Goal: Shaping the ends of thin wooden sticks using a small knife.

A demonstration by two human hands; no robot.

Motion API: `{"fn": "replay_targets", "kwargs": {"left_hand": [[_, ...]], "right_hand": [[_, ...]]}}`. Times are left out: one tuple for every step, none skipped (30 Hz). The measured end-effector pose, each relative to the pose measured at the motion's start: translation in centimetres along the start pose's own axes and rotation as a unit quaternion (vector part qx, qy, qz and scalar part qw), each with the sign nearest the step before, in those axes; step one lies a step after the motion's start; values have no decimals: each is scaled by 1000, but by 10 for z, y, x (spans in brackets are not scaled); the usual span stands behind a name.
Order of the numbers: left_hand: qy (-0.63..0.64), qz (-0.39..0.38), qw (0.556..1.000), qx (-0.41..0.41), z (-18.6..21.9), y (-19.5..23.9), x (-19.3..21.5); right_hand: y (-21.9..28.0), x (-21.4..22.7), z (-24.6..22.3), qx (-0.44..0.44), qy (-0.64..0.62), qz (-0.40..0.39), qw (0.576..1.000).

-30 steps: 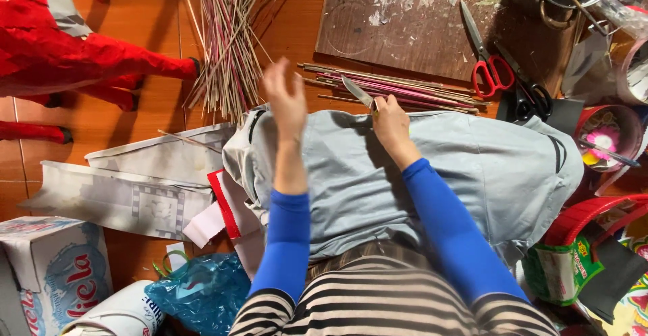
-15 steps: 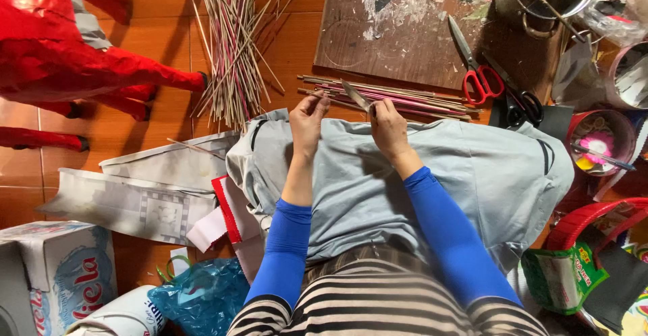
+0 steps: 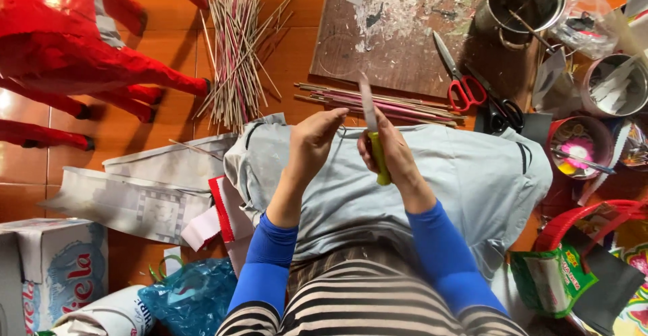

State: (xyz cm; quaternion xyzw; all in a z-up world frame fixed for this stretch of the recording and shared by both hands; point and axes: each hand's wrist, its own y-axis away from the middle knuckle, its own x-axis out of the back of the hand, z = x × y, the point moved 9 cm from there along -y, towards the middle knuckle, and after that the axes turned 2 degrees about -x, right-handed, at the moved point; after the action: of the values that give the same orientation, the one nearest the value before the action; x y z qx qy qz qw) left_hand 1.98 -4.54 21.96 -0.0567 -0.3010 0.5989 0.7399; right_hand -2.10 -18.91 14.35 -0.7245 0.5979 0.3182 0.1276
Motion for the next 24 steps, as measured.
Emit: {"fn": "replay_targets", "kwargs": {"left_hand": [[0,0,1000,3,2,1,-1],[2,-8,1000,-5,6,2,-4],[3,-16,1000,-12,10,4,-7],[3,-13,1000,-12,10,6,-9],[3,-17,1000,-24,12,7,-12],[0,-22,999,-37,14,7,-13],[-2,-18,999,-39,14,7,-15],[-14,-19,999,-42,15,8,-16],[-26,-20,998,-46,16,9,-17],[-27,-19,998,-45,16,9,-17],[-43,-23,998,-44,16,10,-18],[-57,-27,997,-44,16,10,-20],[-58,-26,997,-43,16,9,-20],[-60,-26,997,-42,17,8,-20],[-63,-25,997,-41,17,8,-21],[-63,-25,997,-39,18,7,-19],[-51,-11,998,-34,19,6,-15],[-39,4,999,-31,20,4,-10],[-40,5,999,-30,20,4,-6],[-13,29,999,-19,18,3,4],[14,53,998,-8,16,2,13],[12,53,998,-6,14,2,19],[57,73,995,23,6,3,28],[101,95,989,51,-2,3,37]], "right_hand": [[7,-6,-2,-3,0,1,1000],[15,-14,-7,2,27,-11,1000],[23,-23,-11,6,55,-23,998],[27,-25,-11,5,57,-25,998],[32,-30,-13,8,59,-40,997],[34,-37,-14,12,60,-58,996],[35,-39,-17,12,61,-62,996],[37,-41,-17,2,50,-63,997],[38,-43,-16,-8,39,-64,997],[39,-44,-17,-9,39,-66,997],[39,-42,-17,-12,44,-60,997],[40,-40,-17,-15,50,-53,997],[39,-40,-17,-16,50,-54,997],[40,-42,-20,-2,61,-67,996],[40,-44,-22,12,72,-79,994],[38,-41,-20,10,71,-80,994],[37,-37,-25,50,73,-73,993],[36,-32,-31,90,75,-67,991],[31,-24,-24,89,75,-68,991],[26,1,-23,109,235,51,965],[26,22,-27,125,385,168,899],[22,31,-24,124,384,167,900],[19,29,-26,167,434,136,875],[14,26,-27,210,481,102,845]]}}
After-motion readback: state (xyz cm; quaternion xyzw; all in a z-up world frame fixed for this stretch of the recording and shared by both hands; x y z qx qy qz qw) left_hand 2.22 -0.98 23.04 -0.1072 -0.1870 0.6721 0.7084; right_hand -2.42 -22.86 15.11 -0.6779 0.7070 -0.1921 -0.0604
